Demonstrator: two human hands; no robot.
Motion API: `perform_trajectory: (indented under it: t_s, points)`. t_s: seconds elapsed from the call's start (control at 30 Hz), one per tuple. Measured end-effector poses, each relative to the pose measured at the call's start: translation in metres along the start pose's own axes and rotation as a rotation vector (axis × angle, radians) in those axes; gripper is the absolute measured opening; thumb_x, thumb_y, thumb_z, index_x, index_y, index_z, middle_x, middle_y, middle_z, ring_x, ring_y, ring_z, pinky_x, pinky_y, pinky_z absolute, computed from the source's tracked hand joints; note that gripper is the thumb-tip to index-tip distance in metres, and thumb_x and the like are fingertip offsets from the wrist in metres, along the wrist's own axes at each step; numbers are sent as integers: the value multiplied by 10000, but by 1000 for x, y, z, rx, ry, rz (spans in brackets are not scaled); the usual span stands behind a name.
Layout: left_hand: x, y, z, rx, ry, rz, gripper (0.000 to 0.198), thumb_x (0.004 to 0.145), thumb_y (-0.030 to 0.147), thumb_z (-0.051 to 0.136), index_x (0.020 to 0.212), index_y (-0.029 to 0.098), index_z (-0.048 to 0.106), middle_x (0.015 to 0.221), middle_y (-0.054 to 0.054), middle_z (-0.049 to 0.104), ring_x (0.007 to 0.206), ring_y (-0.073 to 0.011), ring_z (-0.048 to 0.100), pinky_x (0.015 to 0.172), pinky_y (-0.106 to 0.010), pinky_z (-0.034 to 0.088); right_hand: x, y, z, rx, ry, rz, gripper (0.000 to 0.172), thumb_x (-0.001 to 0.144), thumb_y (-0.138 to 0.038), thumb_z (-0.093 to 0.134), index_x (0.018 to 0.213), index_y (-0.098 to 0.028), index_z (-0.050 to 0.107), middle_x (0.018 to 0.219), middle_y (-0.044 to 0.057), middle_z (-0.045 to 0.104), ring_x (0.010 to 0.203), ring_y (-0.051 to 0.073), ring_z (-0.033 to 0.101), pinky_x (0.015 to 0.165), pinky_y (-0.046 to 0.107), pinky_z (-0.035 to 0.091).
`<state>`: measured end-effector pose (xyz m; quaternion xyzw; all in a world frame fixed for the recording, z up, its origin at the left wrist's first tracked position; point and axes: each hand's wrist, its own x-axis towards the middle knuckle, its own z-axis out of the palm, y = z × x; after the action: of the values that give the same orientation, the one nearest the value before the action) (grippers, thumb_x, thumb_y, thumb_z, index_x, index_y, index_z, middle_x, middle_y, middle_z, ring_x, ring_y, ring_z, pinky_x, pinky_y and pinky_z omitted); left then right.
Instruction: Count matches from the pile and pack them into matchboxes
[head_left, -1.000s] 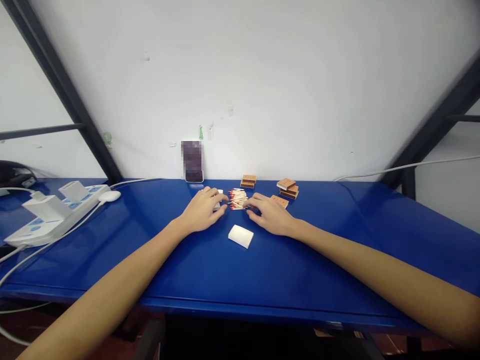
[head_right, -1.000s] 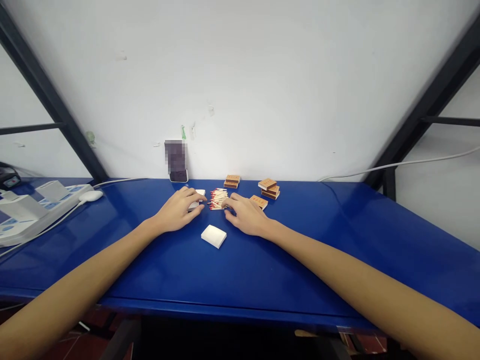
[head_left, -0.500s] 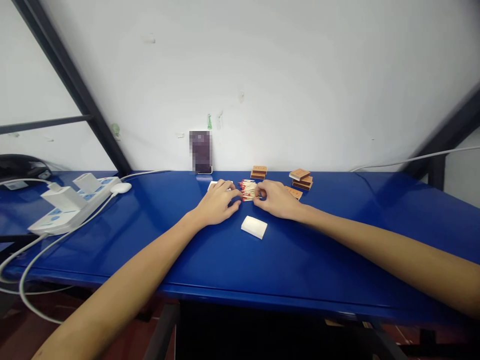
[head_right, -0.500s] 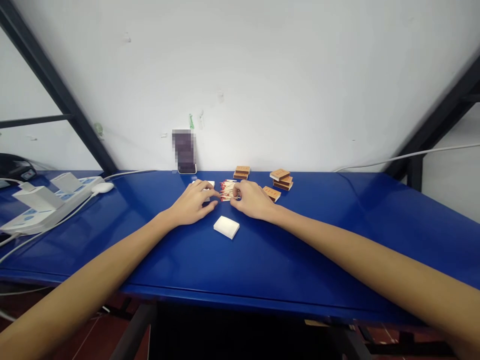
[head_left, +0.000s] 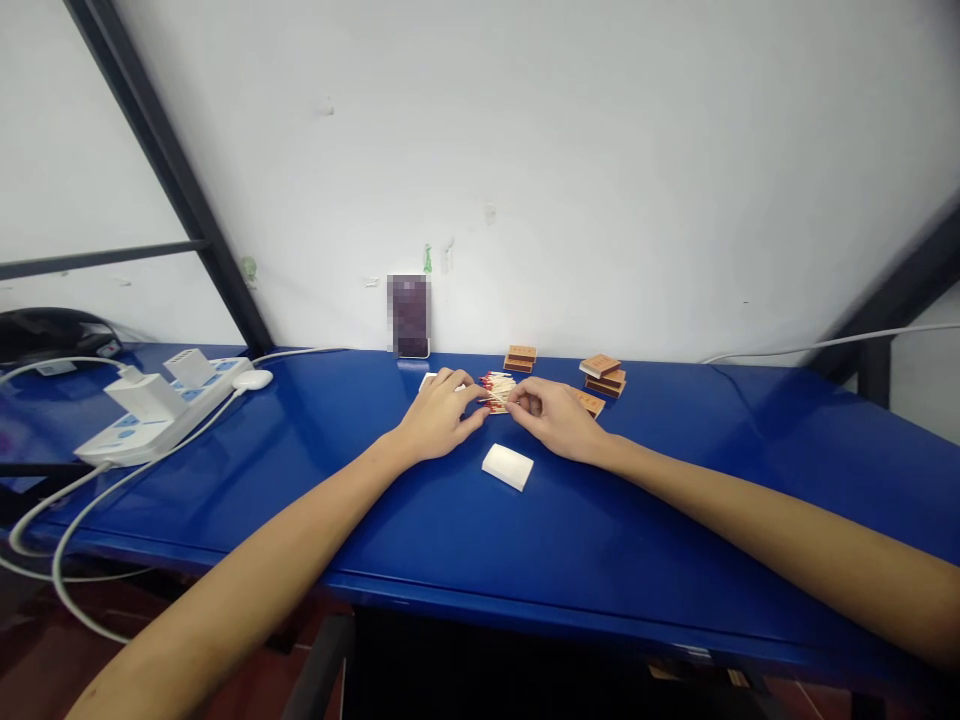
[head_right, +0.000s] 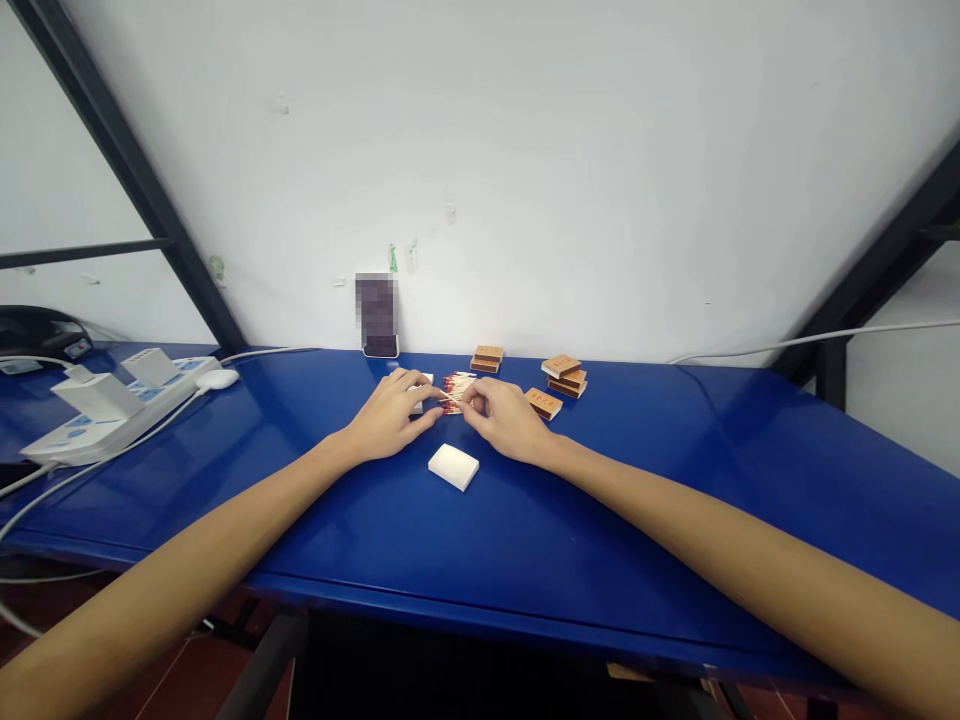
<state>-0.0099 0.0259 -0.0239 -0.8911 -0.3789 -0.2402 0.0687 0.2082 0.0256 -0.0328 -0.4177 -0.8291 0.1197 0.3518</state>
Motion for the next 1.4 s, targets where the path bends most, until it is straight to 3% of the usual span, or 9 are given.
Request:
perform_trajectory:
  t_s: [0.1, 0.23, 0.53, 0.6, 0.73, 0.83, 1.03, 1.23, 1.4]
  points:
    - [2, 8, -4, -93, 40, 20, 315, 1009, 378, 444, 1061, 175, 679, 1034, -65, 669, 933, -208, 565, 865, -364, 420, -5, -11, 2, 166, 1, 25, 212, 893, -371, 536, 828, -188, 620, 674, -4, 588, 556, 130, 467, 551, 270, 378]
    - [3, 15, -6, -163, 44, 59, 278, 1015, 308, 438, 1045, 177, 682, 1003, -52, 707, 889, -191, 597, 799, -329, 417, -9, -17, 7, 177, -16, 36, 233, 888, -380, 540, 804, -184, 634, 623, -13, 572, 538, 126, 464, 539, 265, 369]
    - [4, 8, 3, -33, -118, 117, 205, 961, 283, 541, 912, 190, 716, 854, -39, 687, 836, -195, 599, 758, -326, 401, -9, 1, -1, -192, -23, 68, 78, 793, -173, 545, 727, -196, 581, 631, -27, 589, 579, 132, 515, 597, 268, 356]
    - [5, 9, 2, -24, -111, 114, 190, 954, 264, 542, 926, 189, 715, 846, -38, 682, 826, -194, 599, 759, -327, 403, -12, 4, -2, -199, 3, 44, 88, 806, -165, 537, 855, -196, 604, 665, -27, 583, 608, 142, 527, 615, 273, 367]
    - [5, 7, 0, -19, -90, 93, 191, 945, 246, 530, 937, 181, 709, 839, -43, 680, 821, -198, 601, 758, -328, 410, -15, 7, -1, -192, -18, -95, 304, 859, -146, 508, 1144, -199, 601, 905, 30, 606, 738, 160, 563, 680, 285, 408]
    - [5, 1, -1, -52, -51, 49, 203, 939, 231, 507, 917, 167, 698, 816, -45, 667, 762, -181, 584, 721, -308, 410, -14, 8, 0, -211, -120, -166, 242, 901, -167, 507, 1098, -214, 640, 989, 50, 574, 788, 164, 562, 726, 294, 424]
    - [4, -5, -2, -134, -28, 37, 306, 999, 275, 389, 826, 162, 616, 771, -32, 599, 727, -161, 536, 700, -298, 386, -11, 9, -1, -153, -212, -142, 91, 917, -171, 531, 891, -189, 616, 905, 26, 569, 769, 148, 550, 714, 278, 420]
    - [2, 0, -2, -210, 92, 70, 271, 963, 221, 402, 704, 178, 470, 666, 7, 505, 610, -126, 439, 613, -279, 333, -12, 7, 1, -189, -155, -75, 238, 927, -217, 550, 1149, -193, 630, 987, 55, 608, 791, 165, 583, 743, 305, 436]
    - [1, -1, -5, -270, 138, 74, 312, 947, 226, 415, 638, 183, 406, 599, 25, 447, 548, -110, 383, 573, -278, 300, -12, 4, 0, -225, -173, -68, 255, 934, -211, 530, 1147, -194, 669, 1006, 72, 617, 798, 173, 596, 737, 307, 440]
